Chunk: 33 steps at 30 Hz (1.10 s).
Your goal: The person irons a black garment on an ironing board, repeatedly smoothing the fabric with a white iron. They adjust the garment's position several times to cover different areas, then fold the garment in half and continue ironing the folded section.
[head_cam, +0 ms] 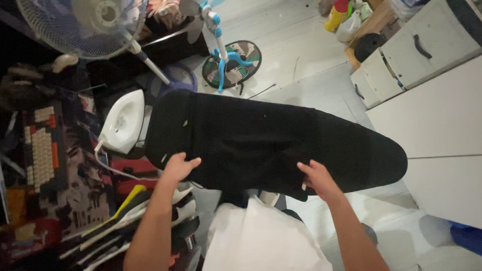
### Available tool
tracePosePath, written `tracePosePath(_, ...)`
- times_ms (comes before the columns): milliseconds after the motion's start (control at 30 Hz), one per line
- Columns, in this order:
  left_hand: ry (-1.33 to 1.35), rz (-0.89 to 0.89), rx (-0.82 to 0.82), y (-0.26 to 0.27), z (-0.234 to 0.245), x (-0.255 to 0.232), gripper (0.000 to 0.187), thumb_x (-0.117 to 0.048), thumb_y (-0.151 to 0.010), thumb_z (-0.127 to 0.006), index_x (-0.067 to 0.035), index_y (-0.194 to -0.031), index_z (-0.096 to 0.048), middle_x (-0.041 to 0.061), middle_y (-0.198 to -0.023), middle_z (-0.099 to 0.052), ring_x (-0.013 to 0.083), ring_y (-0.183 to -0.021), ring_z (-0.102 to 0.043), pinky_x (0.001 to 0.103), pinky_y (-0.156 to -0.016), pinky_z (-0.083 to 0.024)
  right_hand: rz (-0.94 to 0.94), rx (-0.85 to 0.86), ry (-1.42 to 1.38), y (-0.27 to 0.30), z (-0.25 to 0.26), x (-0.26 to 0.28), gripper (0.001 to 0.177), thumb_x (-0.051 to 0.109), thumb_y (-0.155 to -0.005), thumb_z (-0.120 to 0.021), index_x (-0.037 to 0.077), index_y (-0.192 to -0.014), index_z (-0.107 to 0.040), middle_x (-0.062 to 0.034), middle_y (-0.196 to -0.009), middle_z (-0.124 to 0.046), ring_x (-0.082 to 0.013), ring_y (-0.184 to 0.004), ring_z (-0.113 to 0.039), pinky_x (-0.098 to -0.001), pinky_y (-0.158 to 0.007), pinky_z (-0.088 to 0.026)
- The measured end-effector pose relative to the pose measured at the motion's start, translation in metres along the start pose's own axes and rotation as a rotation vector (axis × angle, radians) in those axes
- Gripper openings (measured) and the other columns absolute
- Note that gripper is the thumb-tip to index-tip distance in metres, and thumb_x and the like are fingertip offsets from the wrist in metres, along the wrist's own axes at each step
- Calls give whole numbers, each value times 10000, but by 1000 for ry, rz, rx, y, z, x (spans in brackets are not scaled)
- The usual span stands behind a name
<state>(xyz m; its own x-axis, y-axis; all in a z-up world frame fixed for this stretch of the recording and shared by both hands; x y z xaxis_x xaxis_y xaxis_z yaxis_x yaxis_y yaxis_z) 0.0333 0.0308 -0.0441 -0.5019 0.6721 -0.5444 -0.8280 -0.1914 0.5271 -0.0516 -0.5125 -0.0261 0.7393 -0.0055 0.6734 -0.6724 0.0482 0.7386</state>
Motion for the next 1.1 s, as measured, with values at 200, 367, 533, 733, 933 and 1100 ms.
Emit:
tracePosePath(200, 107, -40, -124, 19, -10, -16, 544, -407, -1043, -795, 58, -1312, -705, 258, -1227, -763, 357, -1169, -711, 479, -1017, -556, 32, -96, -153, 0, 1, -28, 445, 355, -1134, -684, -33, -1350, -711, -212, -1212, -708, -329, -1059, -649, -531, -893, -493)
tracePosePath(367, 800, -319, -57, 28, 28, -112, 205, -199, -1074, -706, -37, -1196, -734, 16, -1057, -742, 129, -941, -664, 339, -869, -566, -61, -346, -183, 35, 12, 48, 813, 381, -1026, -735, 134, -1730, -413, -153, -1703, -478, -344, -1501, -453, -606, -1176, -348)
tracePosePath(533, 1031, -487, -71, 20, 101, -221, 66, -127, -1110, -708, -74, -1142, -687, -1, -1037, -706, 122, -944, -660, 324, -858, -571, 302, -202, -516, 47, 13, 157, 661, 329, -1022, -754, 54, -1578, -526, -140, -1495, -663, -289, -1338, -667, -506, -1121, -540)
tracePosePath(733, 1253, -527, 70, 89, 168, -281, 81, -144, -1113, -670, -97, -1174, -693, -3, -1062, -729, 125, -977, -713, 311, -896, -613, 487, -203, -554, 119, 16, 221, 407, 251, -1077, -657, 105, -1457, -663, -73, -1316, -756, -244, -1198, -737, -478, -1050, -598)
tracePosePath(933, 926, -308, -138, 138, 131, -130, 289, -269, -1135, -671, -39, -1299, -732, -9, -1069, -691, 99, -952, -606, 276, -847, -516, 524, -125, -639, 129, 41, 63, 392, 232, -1075, -627, 112, -1448, -626, -72, -1354, -684, -239, -1250, -702, -507, -1096, -595)
tracePosePath(1100, 273, 17, -231, 134, 22, 50, 486, -391, -1108, -708, 89, -1168, -755, 233, -1036, -794, 362, -984, -716, 453, -937, -585, -27, -337, 181, 93, 24, -127, 258, 382, -984, -744, 139, -1054, -794, -20, -947, -819, -193, -929, -735, -363, -910, -569)
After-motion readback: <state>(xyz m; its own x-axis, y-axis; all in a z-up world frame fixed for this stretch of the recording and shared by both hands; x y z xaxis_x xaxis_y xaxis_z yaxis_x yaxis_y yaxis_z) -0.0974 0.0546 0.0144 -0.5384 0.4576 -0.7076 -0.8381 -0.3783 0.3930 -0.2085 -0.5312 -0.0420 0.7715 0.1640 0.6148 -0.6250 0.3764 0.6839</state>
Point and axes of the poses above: each hand's wrist, its own y-axis away from the middle knuckle, its own z-axis out of the back of the hand, x = y × z, the point moved 8 cm from there along -y, towards the middle knuckle
